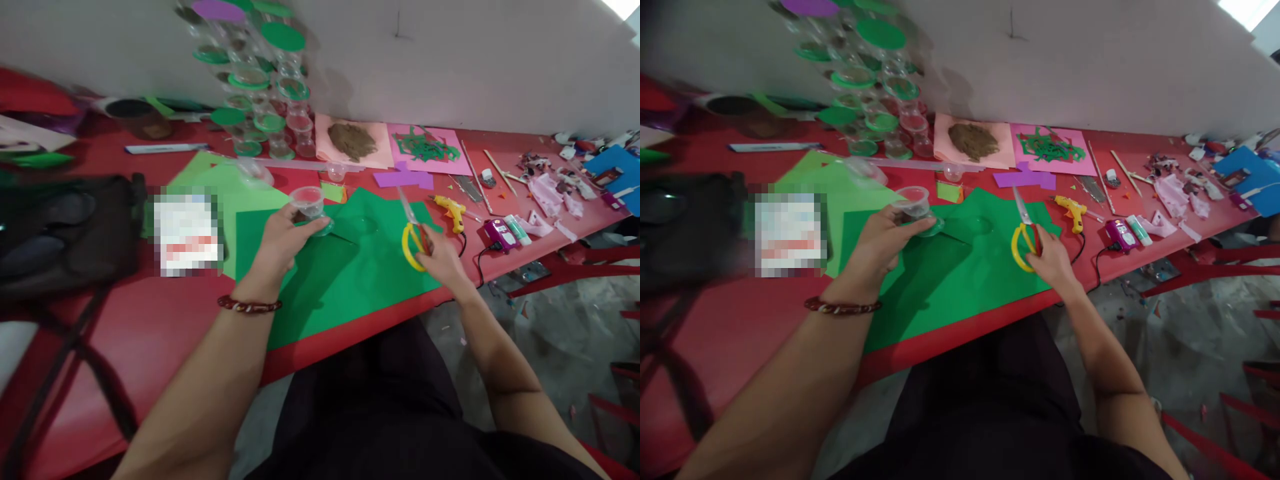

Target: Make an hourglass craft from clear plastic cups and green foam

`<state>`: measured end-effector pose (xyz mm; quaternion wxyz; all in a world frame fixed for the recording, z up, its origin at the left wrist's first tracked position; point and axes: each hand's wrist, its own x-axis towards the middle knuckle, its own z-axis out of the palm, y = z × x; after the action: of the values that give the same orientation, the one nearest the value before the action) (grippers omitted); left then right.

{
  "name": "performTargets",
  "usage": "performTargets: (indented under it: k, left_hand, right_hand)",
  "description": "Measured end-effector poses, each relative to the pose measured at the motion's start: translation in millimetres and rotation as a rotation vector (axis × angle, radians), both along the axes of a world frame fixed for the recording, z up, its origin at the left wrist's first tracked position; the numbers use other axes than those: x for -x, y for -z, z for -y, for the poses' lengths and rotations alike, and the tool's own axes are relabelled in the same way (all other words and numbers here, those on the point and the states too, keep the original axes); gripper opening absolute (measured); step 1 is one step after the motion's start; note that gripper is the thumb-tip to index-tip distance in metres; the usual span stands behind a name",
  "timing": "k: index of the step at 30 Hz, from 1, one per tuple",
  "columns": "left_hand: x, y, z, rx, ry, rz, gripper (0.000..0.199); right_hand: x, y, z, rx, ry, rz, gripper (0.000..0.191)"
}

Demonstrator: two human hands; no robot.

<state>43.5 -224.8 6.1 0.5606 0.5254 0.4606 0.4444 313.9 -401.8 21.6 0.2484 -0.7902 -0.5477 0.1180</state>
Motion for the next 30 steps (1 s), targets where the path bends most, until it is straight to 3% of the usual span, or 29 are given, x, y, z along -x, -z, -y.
performTargets:
  k: [5, 9, 11, 14, 17, 19, 23, 27, 30]
  left_hand:
    - [0.2, -0.8, -1.2, 0.04, -0.007, 0.034, 0.042]
    - [-1.6, 0.9, 0.6, 0.04, 0.021, -0.001, 0.039]
    - [-2.6, 0.9, 2.3, 0.043, 0.034, -0.024, 0.039]
    - [-3.2, 0.8, 3.9, 0.032, 0.037, -0.036, 0.04]
    - [-3.1, 2.0, 3.9, 0.023, 0.041, -0.031, 0.041]
    - [-3.0, 2.6, 3.5, 0.021, 0.039, -0.023, 0.041]
    - [-2.5, 0.8, 3.4, 0.01, 0.074, -0.021, 0.045]
    - [-1.4, 0.3, 2.2, 0.008, 0.096, -0.016, 0.049]
    - [-0.9, 3.5, 0.3, -0.002, 0.118, -0.031, 0.046]
  right_hand:
    - [31.9, 5.0, 2.1, 0.172, -0.113, 0.118, 0.068]
    - [22.0, 0.1, -1.4, 0.141, -0.147, 0.183, 0.038]
    - [5.4, -0.7, -5.4, 0.08, -0.049, 0.216, 0.035]
    - [-20.4, 3.0, -11.1, 0.082, 0.195, 0.284, 0.05]
    - [-39.1, 8.0, -12.4, 0.152, 0.211, 0.236, 0.046]
    - [-51.7, 7.7, -12.0, 0.104, 0.273, 0.239, 0.043]
    - [-86.4, -2.2, -20.8, 0.035, 0.61, 0.179, 0.049]
    - [-114.8, -12.5, -44.1, 0.079, 0.636, 0.008, 0.026]
    - [-118.6, -17.6, -55.4, 0.053, 0.637, -0.166, 0.01]
